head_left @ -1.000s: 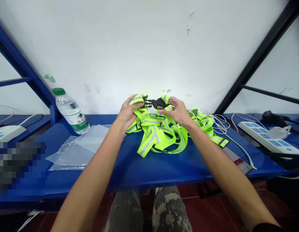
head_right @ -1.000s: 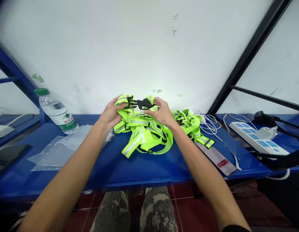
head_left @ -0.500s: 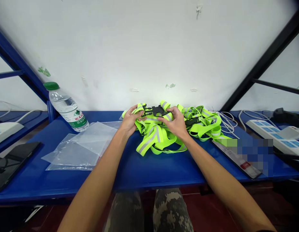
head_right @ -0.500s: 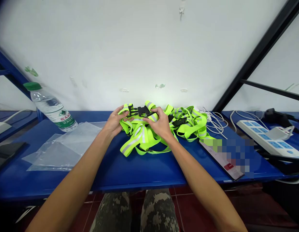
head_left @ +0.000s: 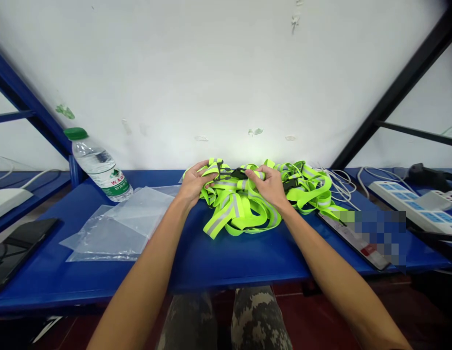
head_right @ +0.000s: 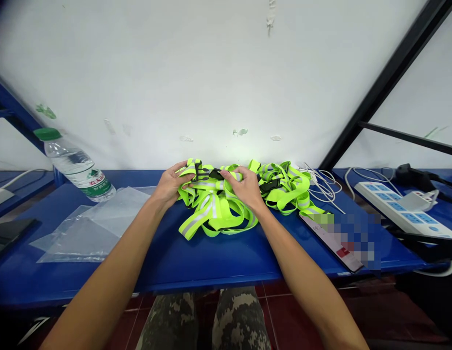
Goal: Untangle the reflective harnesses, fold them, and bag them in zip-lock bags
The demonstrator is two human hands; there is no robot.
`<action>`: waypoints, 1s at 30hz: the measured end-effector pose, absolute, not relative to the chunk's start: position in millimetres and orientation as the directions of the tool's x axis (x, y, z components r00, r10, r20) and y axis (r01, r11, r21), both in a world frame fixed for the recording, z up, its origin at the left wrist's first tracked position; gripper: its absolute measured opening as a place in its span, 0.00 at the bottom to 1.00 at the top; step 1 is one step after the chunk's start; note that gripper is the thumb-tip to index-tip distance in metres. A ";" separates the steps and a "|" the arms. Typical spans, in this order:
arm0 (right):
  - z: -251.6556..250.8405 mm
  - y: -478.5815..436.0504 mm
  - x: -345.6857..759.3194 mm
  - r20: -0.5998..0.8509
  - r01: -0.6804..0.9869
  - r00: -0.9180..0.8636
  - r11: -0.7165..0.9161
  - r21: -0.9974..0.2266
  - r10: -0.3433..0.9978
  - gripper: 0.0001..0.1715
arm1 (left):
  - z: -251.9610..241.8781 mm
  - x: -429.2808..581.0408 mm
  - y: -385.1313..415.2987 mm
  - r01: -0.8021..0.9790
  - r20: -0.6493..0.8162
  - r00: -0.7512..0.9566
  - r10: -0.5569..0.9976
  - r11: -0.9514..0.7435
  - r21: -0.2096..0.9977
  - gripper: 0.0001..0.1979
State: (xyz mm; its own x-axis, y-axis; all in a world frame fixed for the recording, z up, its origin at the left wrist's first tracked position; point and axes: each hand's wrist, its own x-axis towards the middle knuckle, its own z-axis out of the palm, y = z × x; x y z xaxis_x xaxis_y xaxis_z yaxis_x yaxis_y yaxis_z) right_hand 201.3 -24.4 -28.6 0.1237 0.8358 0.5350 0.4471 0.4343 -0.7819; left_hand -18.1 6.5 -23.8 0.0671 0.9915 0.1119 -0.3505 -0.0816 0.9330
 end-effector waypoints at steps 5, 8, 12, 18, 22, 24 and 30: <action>-23.5 -24.3 205.8 0.442 0.409 0.040 0.389 -0.826 0.896 0.32 | -22.6 -21.2 2.7 -0.251 0.122 0.150 0.981 -0.081 0.964 0.39; -23.8 -24.4 207.4 0.362 0.378 0.008 0.332 -0.864 0.932 0.33 | -23.2 -23.2 1.5 -0.176 0.129 0.193 0.973 -0.095 0.980 0.40; -26.1 -24.1 208.0 0.260 0.300 -0.027 0.256 -0.919 0.965 0.34 | -24.0 -23.8 1.4 -0.091 0.140 0.225 0.964 -0.123 0.988 0.40; -26.6 -23.5 207.4 0.209 0.235 -0.011 0.205 -0.950 0.978 0.35 | -24.1 -20.7 -0.1 -0.094 0.151 0.226 0.962 -0.133 0.987 0.39; -26.3 -23.0 208.7 0.199 0.233 0.002 0.194 -0.953 0.980 0.34 | -22.3 -22.1 -1.3 -0.100 0.160 0.267 0.950 -0.138 0.985 0.36; -26.1 -23.4 209.6 0.208 0.236 -0.015 0.206 -0.950 0.978 0.34 | -20.8 -23.4 -2.6 -0.081 0.150 0.289 0.945 -0.132 0.988 0.35; -23.4 -26.0 209.0 0.180 0.306 -0.098 0.202 -0.930 0.979 0.33 | -19.0 -19.6 -10.5 0.052 0.041 0.404 0.914 -0.067 0.996 0.37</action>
State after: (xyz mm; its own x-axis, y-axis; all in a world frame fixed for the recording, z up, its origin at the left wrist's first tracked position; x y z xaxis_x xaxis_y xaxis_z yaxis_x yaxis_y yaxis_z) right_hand 209.0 -26.0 -23.4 -0.0976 0.9788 0.1800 0.3064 0.2017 -0.9303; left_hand -19.6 -10.5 -19.0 0.4037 0.9140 0.0407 0.0523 -0.0675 0.9963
